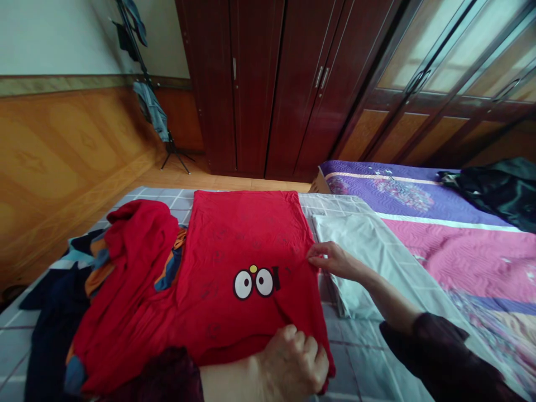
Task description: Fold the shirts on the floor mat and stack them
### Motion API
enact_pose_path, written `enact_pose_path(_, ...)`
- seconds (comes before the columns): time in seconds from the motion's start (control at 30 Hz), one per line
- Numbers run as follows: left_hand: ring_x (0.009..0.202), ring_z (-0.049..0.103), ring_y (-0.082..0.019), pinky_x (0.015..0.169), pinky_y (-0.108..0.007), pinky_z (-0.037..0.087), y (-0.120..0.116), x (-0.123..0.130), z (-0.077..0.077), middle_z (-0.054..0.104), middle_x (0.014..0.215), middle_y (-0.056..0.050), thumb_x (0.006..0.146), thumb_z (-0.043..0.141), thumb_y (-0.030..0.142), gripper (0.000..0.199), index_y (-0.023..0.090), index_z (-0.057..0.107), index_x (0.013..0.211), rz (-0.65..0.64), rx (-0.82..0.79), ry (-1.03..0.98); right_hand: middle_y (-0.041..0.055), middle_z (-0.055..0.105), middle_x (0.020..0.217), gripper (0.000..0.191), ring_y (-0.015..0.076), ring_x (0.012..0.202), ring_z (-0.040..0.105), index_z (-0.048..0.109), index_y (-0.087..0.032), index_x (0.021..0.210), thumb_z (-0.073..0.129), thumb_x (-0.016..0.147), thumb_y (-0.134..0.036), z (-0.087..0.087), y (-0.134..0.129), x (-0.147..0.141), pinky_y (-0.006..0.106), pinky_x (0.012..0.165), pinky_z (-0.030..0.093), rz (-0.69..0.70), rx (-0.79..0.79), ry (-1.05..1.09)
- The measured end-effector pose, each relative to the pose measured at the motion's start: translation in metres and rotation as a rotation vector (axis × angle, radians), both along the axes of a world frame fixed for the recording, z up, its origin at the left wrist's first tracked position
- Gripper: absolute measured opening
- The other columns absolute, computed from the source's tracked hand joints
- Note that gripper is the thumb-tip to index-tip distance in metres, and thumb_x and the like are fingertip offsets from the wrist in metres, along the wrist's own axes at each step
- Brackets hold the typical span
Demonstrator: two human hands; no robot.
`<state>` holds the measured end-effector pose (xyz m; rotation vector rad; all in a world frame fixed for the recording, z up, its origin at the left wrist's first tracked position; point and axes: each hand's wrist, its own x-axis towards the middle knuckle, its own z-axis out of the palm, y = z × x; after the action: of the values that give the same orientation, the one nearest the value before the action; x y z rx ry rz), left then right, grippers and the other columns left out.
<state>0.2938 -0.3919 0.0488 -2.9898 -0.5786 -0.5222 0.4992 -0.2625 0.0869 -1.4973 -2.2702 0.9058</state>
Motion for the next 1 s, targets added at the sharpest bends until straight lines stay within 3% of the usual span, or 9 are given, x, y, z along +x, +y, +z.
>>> enact_pose_path(0.07, 0.056, 0.048, -0.016, 0.048, -0.03, 0.029, -0.001, 0.002, -0.001, 0.05, 0.063, -0.003, 0.085, 0.051, 0.014, 0.015, 0.015, 0.054, 0.071, -0.009, 0.035, -0.016, 0.0012, 0.066, 0.069, 0.02, 0.0137, 0.064, 0.059, 0.066, -0.016, 0.076, 0.048, 0.08, -0.024, -0.005, 0.009, -0.012, 0.023, 0.06, 0.045, 0.026, -0.037, -0.032)
enact_pose_path(0.2, 0.082, 0.055, -0.022, 0.067, -0.036, 0.039, -0.003, 0.009, -0.003, 0.059, 0.087, -0.009, 0.087, 0.053, 0.02, 0.016, 0.014, 0.058, 0.074, -0.064, 0.078, -0.057, 0.0012, 0.066, 0.07, 0.015, 0.0136, 0.066, 0.059, 0.067, -0.018, 0.075, 0.052, 0.077, -0.02, -0.014, 0.017, -0.025, 0.023, 0.061, 0.041, 0.025, 0.009, -0.101)
enact_pose_path(0.37, 0.067, 0.052, -0.017, 0.057, -0.03, 0.038, 0.0, 0.008, 0.011, 0.055, 0.072, -0.003, 0.087, 0.055, 0.026, 0.015, 0.017, 0.055, 0.076, -0.05, -0.151, 0.01, 0.0031, 0.069, 0.081, 0.019, 0.016, 0.073, 0.062, 0.069, -0.019, 0.089, 0.055, 0.081, -0.029, -0.01, 0.014, -0.017, 0.025, 0.065, 0.042, 0.0, 0.032, -0.155)
enact_pose_path(0.5, 0.083, 0.055, -0.02, 0.075, -0.035, 0.045, 0.024, -0.014, 0.031, 0.058, 0.087, -0.004, 0.089, 0.053, 0.023, 0.006, 0.018, 0.055, 0.091, 0.3, -0.35, -0.037, 0.0042, 0.07, 0.084, 0.026, 0.0165, 0.071, 0.062, 0.069, -0.019, 0.095, 0.059, 0.08, -0.038, -0.005, 0.005, 0.0, 0.026, 0.065, 0.045, 0.009, 0.014, -0.172)
enact_pose_path(0.6, 0.092, 0.057, -0.024, 0.083, -0.039, 0.046, 0.042, -0.028, 0.031, 0.06, 0.095, -0.007, 0.087, 0.058, 0.03, 0.016, 0.016, 0.057, 0.094, 0.547, -0.444, 0.05, 0.004, 0.069, 0.079, 0.016, 0.0161, 0.069, 0.061, 0.069, -0.018, 0.079, 0.06, 0.078, -0.031, -0.007, 0.001, 0.008, 0.026, 0.064, 0.045, 0.061, 0.03, -0.204)
enact_pose_path(0.73, 0.088, 0.06, -0.02, 0.081, -0.033, 0.047, 0.051, -0.038, 0.024, 0.062, 0.091, -0.004, 0.088, 0.055, 0.022, 0.005, 0.017, 0.056, 0.09, 0.521, -0.569, 0.111, 0.0027, 0.067, 0.074, 0.016, 0.0151, 0.068, 0.061, 0.066, -0.018, 0.072, 0.057, 0.081, -0.027, -0.011, 0.005, 0.006, 0.025, 0.064, 0.045, 0.07, 0.058, -0.21)
enact_pose_path(0.87, 0.089, 0.06, -0.022, 0.08, -0.035, 0.047, 0.048, -0.041, 0.037, 0.063, 0.093, -0.006, 0.087, 0.052, 0.017, 0.007, 0.016, 0.056, 0.093, 0.562, -0.53, 0.179, 0.004, 0.066, 0.075, 0.013, 0.0184, 0.075, 0.061, 0.066, -0.018, 0.076, 0.057, 0.081, -0.025, -0.007, 0.003, -0.003, 0.029, 0.072, 0.045, 0.052, 0.116, -0.247)
enact_pose_path(0.93, 0.093, 0.057, -0.023, 0.083, -0.038, 0.046, 0.042, -0.038, 0.045, 0.06, 0.096, -0.007, 0.087, 0.053, 0.014, 0.008, 0.016, 0.056, 0.094, 0.502, -0.414, 0.148, 0.0095, 0.066, 0.089, 0.016, 0.0245, 0.09, 0.06, 0.067, -0.017, 0.09, 0.057, 0.082, -0.027, -0.005, -0.006, -0.01, 0.037, 0.083, 0.044, 0.02, 0.236, -0.293)
enact_pose_path(1.0, 0.095, 0.054, -0.022, 0.086, -0.038, 0.044, 0.031, -0.033, 0.045, 0.058, 0.099, -0.006, 0.089, 0.05, 0.015, 0.009, 0.017, 0.055, 0.096, 0.313, -0.281, 0.076, 0.0159, 0.06, 0.115, 0.032, 0.0298, 0.11, 0.052, 0.062, -0.014, 0.111, 0.055, 0.084, -0.031, -0.009, -0.02, -0.02, 0.044, 0.094, 0.04, 0.011, 0.4, -0.323)
